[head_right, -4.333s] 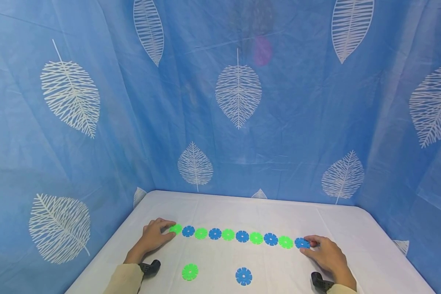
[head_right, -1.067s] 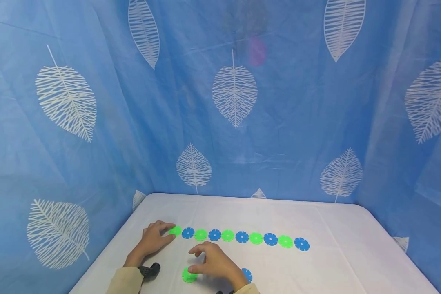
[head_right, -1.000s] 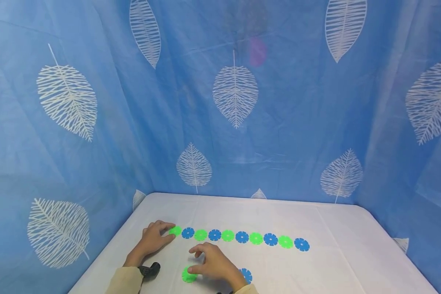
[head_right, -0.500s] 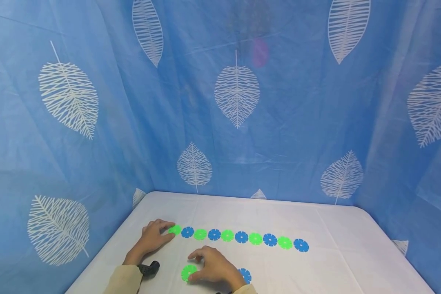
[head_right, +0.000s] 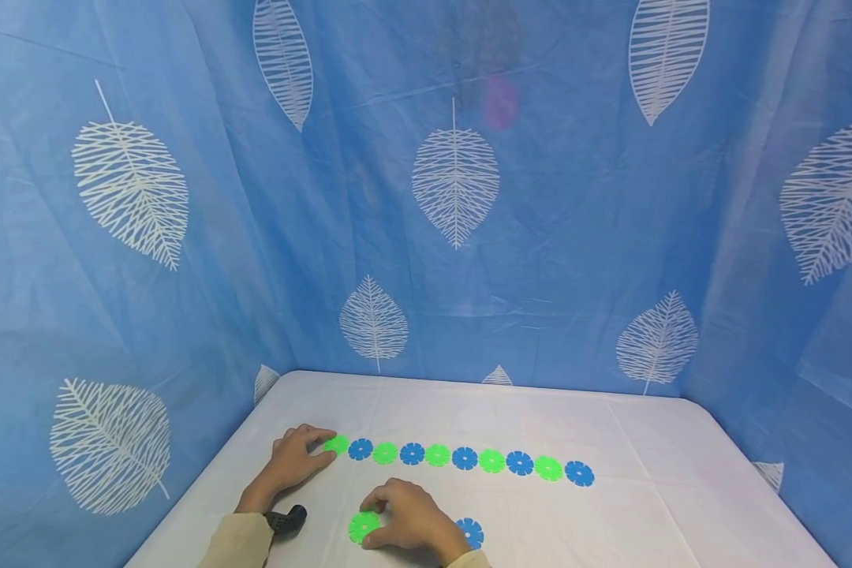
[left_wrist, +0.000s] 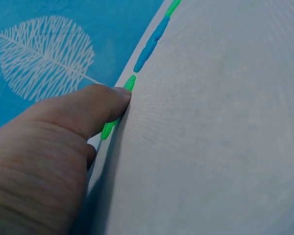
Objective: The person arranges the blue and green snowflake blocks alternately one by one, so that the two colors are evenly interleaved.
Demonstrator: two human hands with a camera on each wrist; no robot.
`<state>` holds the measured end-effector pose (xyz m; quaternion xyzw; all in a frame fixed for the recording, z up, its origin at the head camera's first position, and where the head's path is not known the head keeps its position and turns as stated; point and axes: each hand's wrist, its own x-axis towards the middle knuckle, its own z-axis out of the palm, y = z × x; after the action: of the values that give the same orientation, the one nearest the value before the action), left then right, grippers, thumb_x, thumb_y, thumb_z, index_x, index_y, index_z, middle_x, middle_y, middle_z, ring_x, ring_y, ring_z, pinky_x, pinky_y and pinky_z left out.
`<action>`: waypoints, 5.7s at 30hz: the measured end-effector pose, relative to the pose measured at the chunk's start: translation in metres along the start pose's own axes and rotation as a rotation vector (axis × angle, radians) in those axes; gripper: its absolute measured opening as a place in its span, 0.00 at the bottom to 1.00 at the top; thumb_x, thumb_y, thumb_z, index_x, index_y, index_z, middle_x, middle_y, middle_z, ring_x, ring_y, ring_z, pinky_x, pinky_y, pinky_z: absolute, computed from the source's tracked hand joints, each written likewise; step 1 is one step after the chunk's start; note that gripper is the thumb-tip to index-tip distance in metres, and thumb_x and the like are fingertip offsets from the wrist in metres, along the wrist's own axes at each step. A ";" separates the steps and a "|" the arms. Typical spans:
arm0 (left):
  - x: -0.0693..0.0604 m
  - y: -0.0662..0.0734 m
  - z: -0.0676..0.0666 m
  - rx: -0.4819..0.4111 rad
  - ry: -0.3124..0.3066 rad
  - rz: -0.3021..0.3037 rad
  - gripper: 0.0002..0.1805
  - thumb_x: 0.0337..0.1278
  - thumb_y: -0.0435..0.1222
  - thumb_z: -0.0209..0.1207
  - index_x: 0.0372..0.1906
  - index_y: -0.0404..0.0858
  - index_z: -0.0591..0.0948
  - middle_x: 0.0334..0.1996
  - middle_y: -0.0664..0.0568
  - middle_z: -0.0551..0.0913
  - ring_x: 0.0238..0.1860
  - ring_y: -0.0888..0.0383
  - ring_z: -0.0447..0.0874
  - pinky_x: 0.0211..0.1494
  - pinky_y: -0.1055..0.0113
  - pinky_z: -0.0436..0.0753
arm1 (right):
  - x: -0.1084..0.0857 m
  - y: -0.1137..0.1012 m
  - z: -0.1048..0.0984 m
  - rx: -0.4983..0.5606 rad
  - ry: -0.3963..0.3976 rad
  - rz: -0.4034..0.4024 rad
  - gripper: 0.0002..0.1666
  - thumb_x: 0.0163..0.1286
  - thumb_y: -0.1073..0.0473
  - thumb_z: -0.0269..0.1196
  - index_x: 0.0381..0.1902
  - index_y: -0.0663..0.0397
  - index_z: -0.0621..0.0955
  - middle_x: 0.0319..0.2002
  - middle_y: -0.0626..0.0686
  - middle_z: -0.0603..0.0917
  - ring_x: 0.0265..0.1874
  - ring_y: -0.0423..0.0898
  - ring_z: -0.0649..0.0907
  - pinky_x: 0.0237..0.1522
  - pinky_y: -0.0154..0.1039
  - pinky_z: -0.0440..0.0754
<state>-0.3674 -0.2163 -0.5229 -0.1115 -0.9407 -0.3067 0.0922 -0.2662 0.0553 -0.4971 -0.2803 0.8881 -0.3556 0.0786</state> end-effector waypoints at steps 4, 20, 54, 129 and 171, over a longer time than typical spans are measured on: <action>0.000 0.001 -0.001 -0.002 -0.001 -0.003 0.20 0.53 0.48 0.70 0.53 0.53 0.86 0.45 0.57 0.82 0.51 0.54 0.74 0.53 0.52 0.63 | 0.001 0.000 0.000 -0.010 -0.003 0.001 0.23 0.52 0.47 0.78 0.46 0.39 0.86 0.37 0.34 0.79 0.37 0.29 0.76 0.45 0.33 0.77; -0.002 0.003 -0.003 -0.017 -0.002 -0.003 0.20 0.53 0.48 0.70 0.53 0.52 0.86 0.46 0.57 0.82 0.52 0.54 0.74 0.55 0.51 0.62 | 0.002 0.003 0.001 -0.087 -0.017 -0.036 0.22 0.55 0.41 0.76 0.47 0.38 0.86 0.37 0.31 0.78 0.35 0.28 0.74 0.43 0.32 0.77; -0.002 0.003 -0.004 -0.011 -0.015 -0.021 0.20 0.53 0.50 0.70 0.53 0.54 0.86 0.46 0.57 0.81 0.52 0.54 0.73 0.54 0.52 0.62 | -0.005 -0.007 -0.023 -0.041 0.301 -0.399 0.19 0.56 0.45 0.76 0.43 0.35 0.83 0.37 0.37 0.82 0.17 0.24 0.69 0.21 0.23 0.71; -0.002 -0.002 -0.008 -0.002 -0.006 -0.016 0.21 0.53 0.48 0.70 0.54 0.53 0.86 0.47 0.56 0.82 0.51 0.55 0.72 0.55 0.50 0.62 | -0.195 0.190 -0.189 -0.359 0.692 0.504 0.39 0.49 0.33 0.76 0.51 0.54 0.86 0.43 0.57 0.86 0.42 0.58 0.83 0.36 0.53 0.79; -0.003 0.002 -0.003 0.007 -0.017 -0.010 0.21 0.53 0.50 0.70 0.54 0.53 0.86 0.47 0.56 0.82 0.52 0.54 0.73 0.52 0.52 0.63 | -0.197 0.201 -0.194 -0.204 0.376 0.723 0.54 0.56 0.25 0.66 0.65 0.61 0.75 0.47 0.60 0.83 0.47 0.62 0.81 0.45 0.66 0.75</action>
<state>-0.3636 -0.2167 -0.5202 -0.1092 -0.9431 -0.3029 0.0832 -0.2571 0.3972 -0.5018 0.1128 0.9589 -0.2602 0.0067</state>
